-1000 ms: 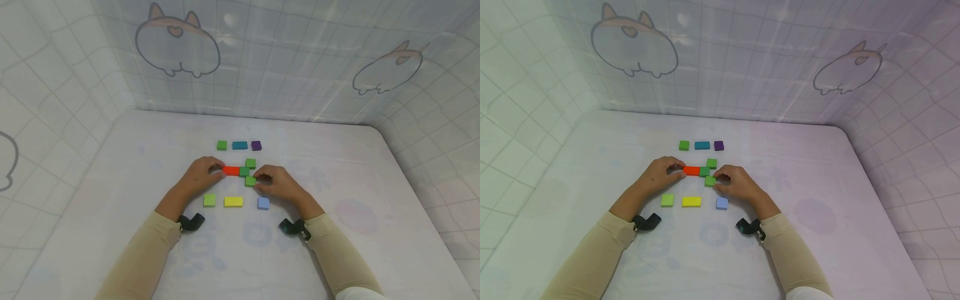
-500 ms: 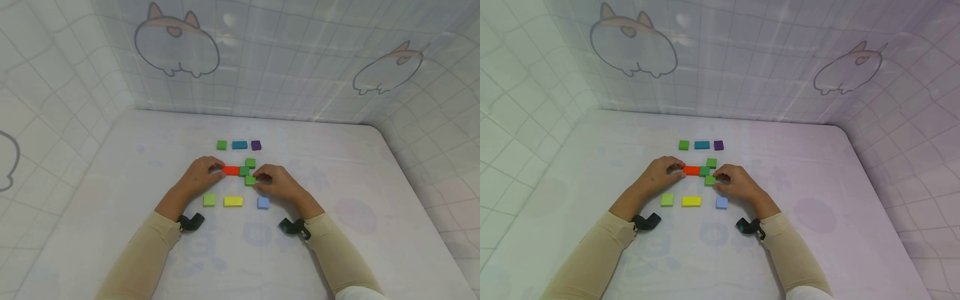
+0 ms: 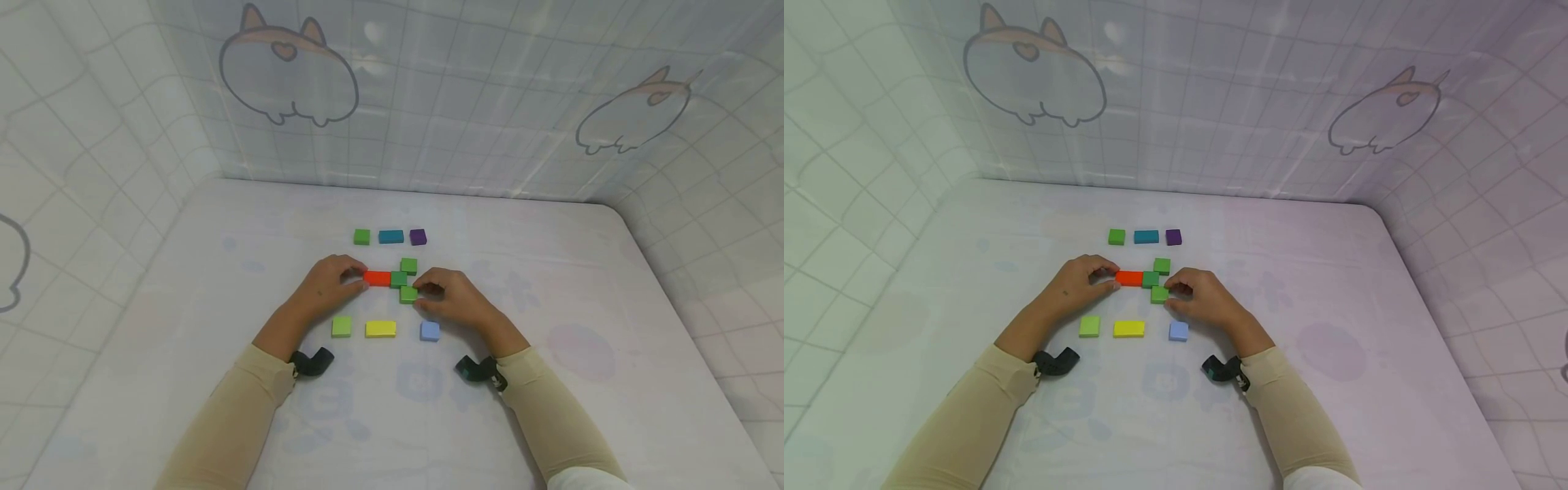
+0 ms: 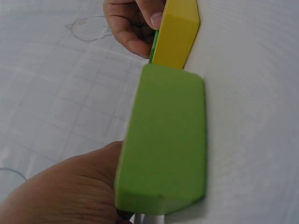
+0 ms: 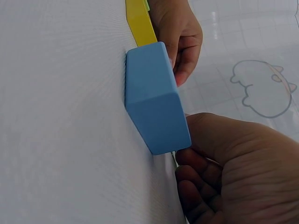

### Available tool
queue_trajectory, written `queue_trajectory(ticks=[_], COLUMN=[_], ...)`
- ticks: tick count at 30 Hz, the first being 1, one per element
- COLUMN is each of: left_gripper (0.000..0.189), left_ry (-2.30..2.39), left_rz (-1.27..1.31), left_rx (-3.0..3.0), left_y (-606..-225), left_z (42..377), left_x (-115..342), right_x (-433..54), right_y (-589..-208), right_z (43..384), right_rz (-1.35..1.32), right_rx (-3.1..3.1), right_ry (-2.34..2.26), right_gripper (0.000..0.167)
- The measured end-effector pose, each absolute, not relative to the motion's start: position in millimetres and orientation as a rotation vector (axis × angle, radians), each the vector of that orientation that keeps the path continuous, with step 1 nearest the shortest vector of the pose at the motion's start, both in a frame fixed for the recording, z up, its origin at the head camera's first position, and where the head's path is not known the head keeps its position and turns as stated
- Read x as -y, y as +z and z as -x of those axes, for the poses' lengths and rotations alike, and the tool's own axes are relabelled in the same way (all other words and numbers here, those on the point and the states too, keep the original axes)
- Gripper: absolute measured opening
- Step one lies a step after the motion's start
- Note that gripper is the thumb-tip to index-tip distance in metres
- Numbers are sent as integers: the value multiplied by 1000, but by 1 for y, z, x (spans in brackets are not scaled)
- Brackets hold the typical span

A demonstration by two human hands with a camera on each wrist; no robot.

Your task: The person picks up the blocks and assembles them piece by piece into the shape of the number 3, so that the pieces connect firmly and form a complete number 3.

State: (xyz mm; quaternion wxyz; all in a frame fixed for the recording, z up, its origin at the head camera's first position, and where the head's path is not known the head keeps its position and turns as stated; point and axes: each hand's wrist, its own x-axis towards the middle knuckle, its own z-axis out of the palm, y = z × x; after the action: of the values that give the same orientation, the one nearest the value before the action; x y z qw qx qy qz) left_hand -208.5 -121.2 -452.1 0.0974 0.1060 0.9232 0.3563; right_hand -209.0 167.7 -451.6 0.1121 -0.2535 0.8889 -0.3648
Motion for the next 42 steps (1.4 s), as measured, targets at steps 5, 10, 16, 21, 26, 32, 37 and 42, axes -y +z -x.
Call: queue_trajectory(ticks=[5, 10, 16, 21, 26, 32, 37, 42], left_gripper=[32, 33, 34, 36, 38, 35, 38, 36], left_ry=[1048, 1039, 1040, 1039, 1057, 958, 839, 692], left_rz=[-309, -303, -307, -304, -271, -331, -503, -605], left_rx=[-2732, -2738, -2738, -2727, -2712, -2704, -2687, -2695], left_y=[-453, -454, -456, -455, -446, -425, -415, -412], left_z=[209, 210, 210, 209, 202, 192, 175, 158], left_x=[121, 121, 121, 122, 125, 122, 115, 104], right_x=[-168, -168, -169, -171, -172, -172, -174, -175], right_y=[-452, -452, -454, -449, -437, -422, -414, -408], right_z=[209, 209, 209, 208, 206, 200, 191, 180], right_rz=[729, 730, 739, 699, 777, 845, 893, 885], right_rx=[-2603, -2600, -2609, -2637, -2667, -2656, -2640, -2590], right_ry=[-1072, -1079, -1069, -1048, -1060, -1038, -972, -907], right_gripper=[29, 31, 32, 33, 34, 32, 29, 30])
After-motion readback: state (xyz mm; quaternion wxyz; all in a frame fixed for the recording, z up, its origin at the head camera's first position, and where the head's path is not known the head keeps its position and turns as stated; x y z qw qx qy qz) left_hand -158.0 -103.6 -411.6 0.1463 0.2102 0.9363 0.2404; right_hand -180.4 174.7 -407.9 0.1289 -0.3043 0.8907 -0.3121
